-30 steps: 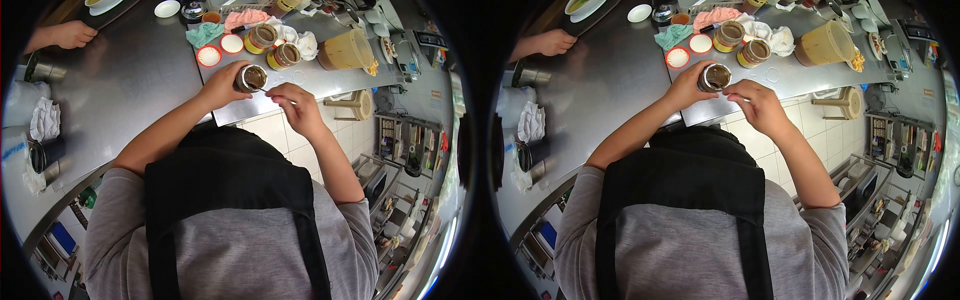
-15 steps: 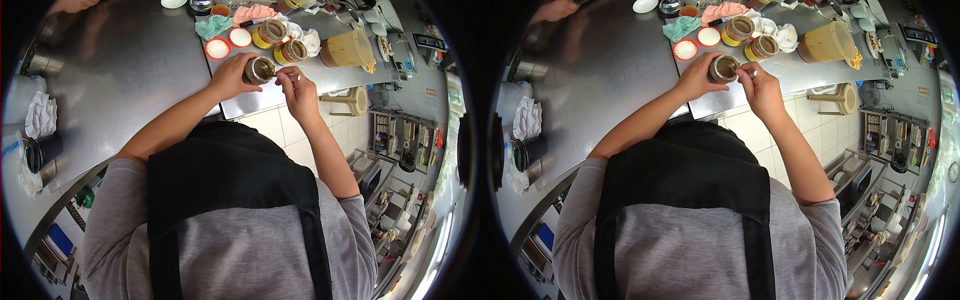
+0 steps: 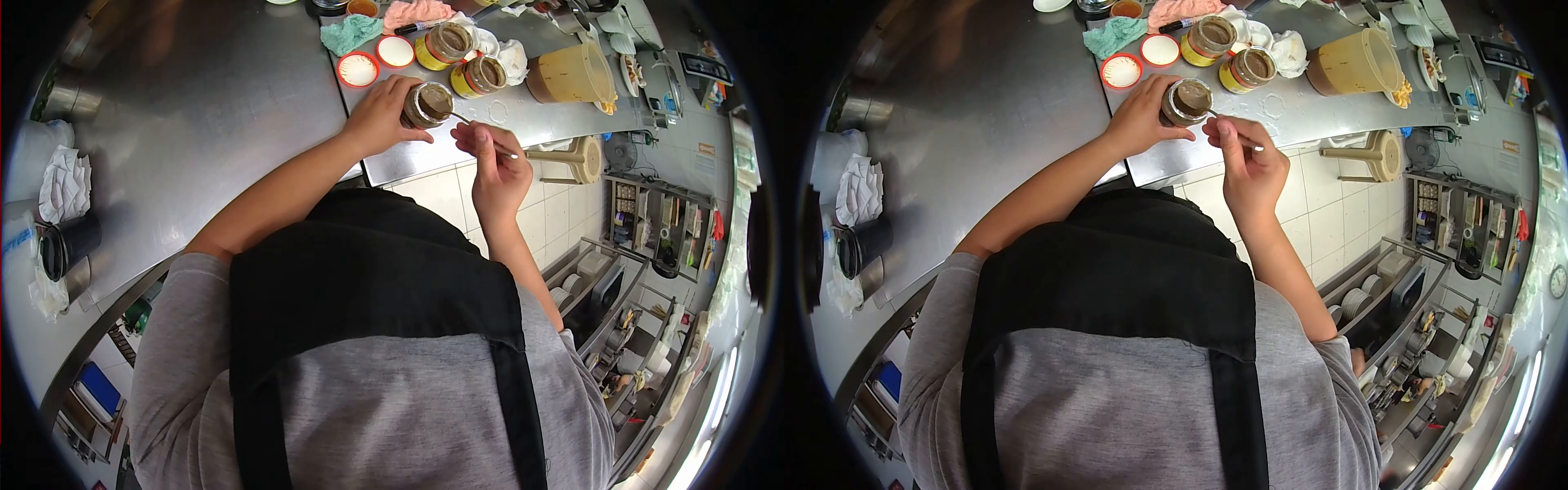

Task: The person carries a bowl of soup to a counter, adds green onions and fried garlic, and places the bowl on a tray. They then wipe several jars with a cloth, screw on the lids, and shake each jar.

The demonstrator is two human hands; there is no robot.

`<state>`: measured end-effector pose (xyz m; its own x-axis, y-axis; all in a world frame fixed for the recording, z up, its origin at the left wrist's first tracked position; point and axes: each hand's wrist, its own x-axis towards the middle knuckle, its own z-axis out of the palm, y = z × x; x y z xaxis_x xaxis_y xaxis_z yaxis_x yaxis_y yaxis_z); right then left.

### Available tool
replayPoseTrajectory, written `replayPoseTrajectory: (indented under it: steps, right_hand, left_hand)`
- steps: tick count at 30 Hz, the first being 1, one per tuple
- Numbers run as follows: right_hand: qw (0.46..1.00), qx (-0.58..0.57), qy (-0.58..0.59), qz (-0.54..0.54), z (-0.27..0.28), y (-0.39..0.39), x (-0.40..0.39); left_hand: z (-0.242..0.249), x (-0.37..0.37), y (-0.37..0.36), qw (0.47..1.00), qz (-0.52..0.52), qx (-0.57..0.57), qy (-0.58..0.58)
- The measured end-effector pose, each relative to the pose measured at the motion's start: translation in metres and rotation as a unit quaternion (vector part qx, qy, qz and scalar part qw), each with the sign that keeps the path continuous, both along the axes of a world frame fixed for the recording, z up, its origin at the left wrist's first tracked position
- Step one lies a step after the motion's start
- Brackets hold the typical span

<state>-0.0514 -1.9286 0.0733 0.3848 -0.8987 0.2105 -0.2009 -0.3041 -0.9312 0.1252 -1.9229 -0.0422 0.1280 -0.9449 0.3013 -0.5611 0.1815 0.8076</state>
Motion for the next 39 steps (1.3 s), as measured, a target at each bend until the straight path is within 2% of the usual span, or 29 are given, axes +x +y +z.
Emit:
replayPoseTrajectory:
  steps: [2, 3, 5, 9, 13, 17, 20, 22, 23, 25, 27, 30, 32, 33, 36, 39]
  right_hand:
    - [0.996, -0.041, 0.081, 0.002, 0.003, 0.009, 0.0]
    - [0.996, -0.04, 0.08, 0.003, -0.003, 0.01, 0.001]
    - [0.992, -0.112, 0.063, -0.007, -0.019, 0.012, 0.0]
    - [0.99, -0.067, 0.127, -0.006, -0.013, 0.012, 0.005]
    - [0.992, -0.072, 0.104, -0.011, 0.001, 0.014, 0.005]
    - [0.995, -0.058, 0.076, -0.036, 0.0, 0.007, 0.007]
    - [0.987, -0.099, 0.124, -0.017, 0.006, -0.006, 0.013]
    - [0.959, -0.146, 0.241, 0.035, 0.012, -0.019, 0.016]
    - [0.959, -0.146, 0.241, 0.034, 0.012, -0.025, 0.016]
    - [0.922, -0.247, 0.256, 0.15, 0.011, -0.04, 0.015]
    - [0.911, -0.243, 0.281, 0.18, 0.01, -0.048, 0.008]
    - [0.925, -0.208, 0.282, 0.149, 0.009, -0.046, 0.003]
    - [0.953, -0.085, 0.268, 0.111, 0.007, -0.04, 0.0]
    - [0.953, -0.086, 0.268, 0.113, 0.004, -0.039, -0.002]
    - [0.987, -0.025, 0.144, 0.061, 0.003, -0.037, -0.009]
    - [0.994, 0.001, 0.109, 0.026, 0.01, -0.034, -0.028]
  left_hand:
    - [0.001, 0.0, 0.0, 1.0, 0.003, 0.006, -0.002]
    - [0.001, 0.0, 0.0, 1.0, 0.004, 0.011, -0.004]
    - [-0.001, -0.001, -0.001, 1.0, 0.006, 0.009, -0.005]
    - [-0.003, -0.001, -0.002, 1.0, 0.001, 0.004, 0.002]
    - [-0.002, -0.001, -0.001, 1.0, 0.009, 0.005, -0.004]
    - [0.005, -0.002, 0.001, 0.998, 0.002, 0.057, 0.032]
    - [0.006, -0.001, 0.002, 0.997, -0.005, 0.062, 0.041]
    - [0.004, 0.0, 0.001, 0.998, -0.01, 0.049, 0.046]
    - [0.003, 0.0, 0.001, 0.999, -0.009, 0.034, 0.042]
    - [0.001, 0.0, 0.0, 0.999, -0.008, 0.017, 0.037]
    - [0.001, 0.0, 0.0, 0.999, -0.011, 0.022, 0.03]
    - [0.001, 0.001, 0.001, 0.999, -0.011, 0.02, 0.023]
    - [0.0, 0.001, 0.0, 0.999, -0.01, 0.022, 0.026]
    - [0.0, 0.001, 0.0, 0.999, -0.013, 0.024, 0.03]
    - [0.001, 0.001, 0.001, 0.999, -0.016, 0.022, 0.028]
    - [0.001, 0.001, 0.001, 0.999, -0.013, 0.038, 0.029]
